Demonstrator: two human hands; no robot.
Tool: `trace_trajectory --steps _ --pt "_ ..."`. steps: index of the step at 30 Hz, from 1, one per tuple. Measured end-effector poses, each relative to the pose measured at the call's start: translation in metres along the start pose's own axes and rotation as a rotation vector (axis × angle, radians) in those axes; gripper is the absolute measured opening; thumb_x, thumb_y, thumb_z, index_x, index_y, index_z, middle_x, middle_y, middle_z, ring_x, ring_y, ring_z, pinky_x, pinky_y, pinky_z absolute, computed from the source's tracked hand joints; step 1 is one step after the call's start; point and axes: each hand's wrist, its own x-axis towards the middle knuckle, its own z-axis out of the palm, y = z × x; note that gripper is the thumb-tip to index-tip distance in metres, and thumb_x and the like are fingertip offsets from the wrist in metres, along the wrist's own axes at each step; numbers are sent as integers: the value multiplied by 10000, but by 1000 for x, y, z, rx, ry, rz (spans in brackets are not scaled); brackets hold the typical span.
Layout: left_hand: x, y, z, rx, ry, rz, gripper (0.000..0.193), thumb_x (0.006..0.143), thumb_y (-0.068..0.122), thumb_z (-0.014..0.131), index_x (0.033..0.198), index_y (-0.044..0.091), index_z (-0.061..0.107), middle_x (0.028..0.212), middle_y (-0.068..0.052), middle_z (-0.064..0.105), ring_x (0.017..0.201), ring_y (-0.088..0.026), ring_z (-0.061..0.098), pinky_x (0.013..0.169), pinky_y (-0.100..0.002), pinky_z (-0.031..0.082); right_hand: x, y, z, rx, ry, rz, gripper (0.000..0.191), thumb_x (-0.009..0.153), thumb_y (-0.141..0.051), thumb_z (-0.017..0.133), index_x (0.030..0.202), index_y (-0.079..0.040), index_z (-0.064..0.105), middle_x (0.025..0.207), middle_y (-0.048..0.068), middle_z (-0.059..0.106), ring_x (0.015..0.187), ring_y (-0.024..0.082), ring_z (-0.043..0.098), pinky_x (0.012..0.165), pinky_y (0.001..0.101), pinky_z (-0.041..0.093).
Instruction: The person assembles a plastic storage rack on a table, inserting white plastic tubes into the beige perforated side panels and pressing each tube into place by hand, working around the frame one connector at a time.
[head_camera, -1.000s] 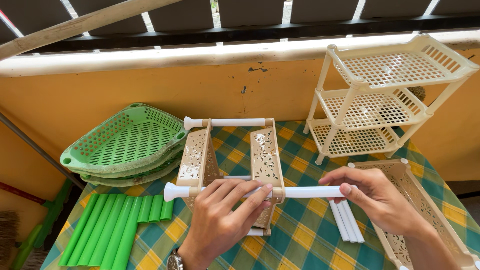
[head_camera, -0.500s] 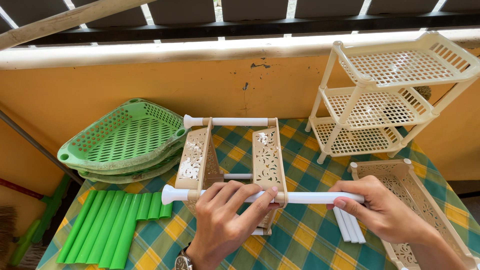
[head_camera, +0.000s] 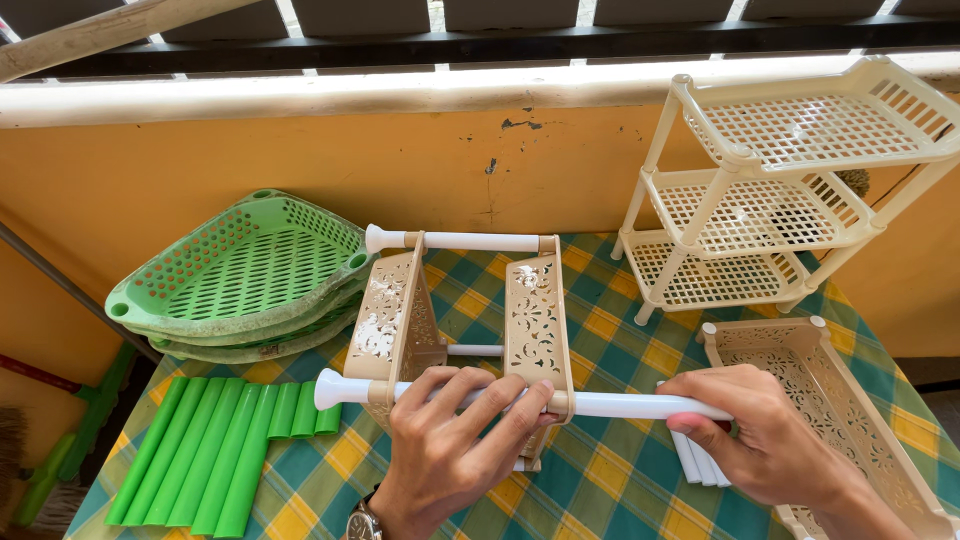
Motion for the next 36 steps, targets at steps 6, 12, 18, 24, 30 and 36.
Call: trace_trajectory --steps 6,12,18,24,30,36 --pt "-1 -1 1 -20 -5 -7 252 871 221 820 1093 137 736 976 17 722 849 -190 694 724 -362 524 6 -10 -1 -120 105 -128 279 842 -227 743 996 4 712 680 84 616 578 255 602 516 378 462" --pt "-2 -1 3 -31 13 -25 263 870 221 834 1101 134 745 968 11 722 845 -190 693 718 -358 524 10 -21 -7 -121 42 -19 267 802 -222 747 965 -12 725 694 82 648 604 248 637 544 376 491" --pt "-2 0 4 -32 9 -42 268 856 224 837 1095 141 750 960 11 731 854 -195 697 718 -366 525 18 -21 -21 13 -70 -11 306 941 -269 598 1057 -18 731 804 74 720 688 242 713 621 361 533" --pt "-1 0 4 -42 11 -47 264 849 220 837 1088 150 750 971 14 735 850 -194 694 721 -367 524 16 -16 -15 -72 -228 245 249 942 -268 681 1021 -60 795 691 86 728 648 272 696 635 400 519" --pt "-2 1 4 -47 15 -50 265 844 210 839 1089 154 755 973 17 731 852 -197 693 721 -369 523 14 -16 -11 -54 -66 55 247 849 -230 708 946 -9 764 661 99 719 586 279 684 536 395 512" --pt "-1 1 4 -41 21 -51 272 840 209 838 1091 151 754 981 14 736 859 -198 696 730 -370 528 16 -21 -9 -86 20 -43 277 827 -217 741 971 18 736 696 99 685 593 268 656 520 389 488"
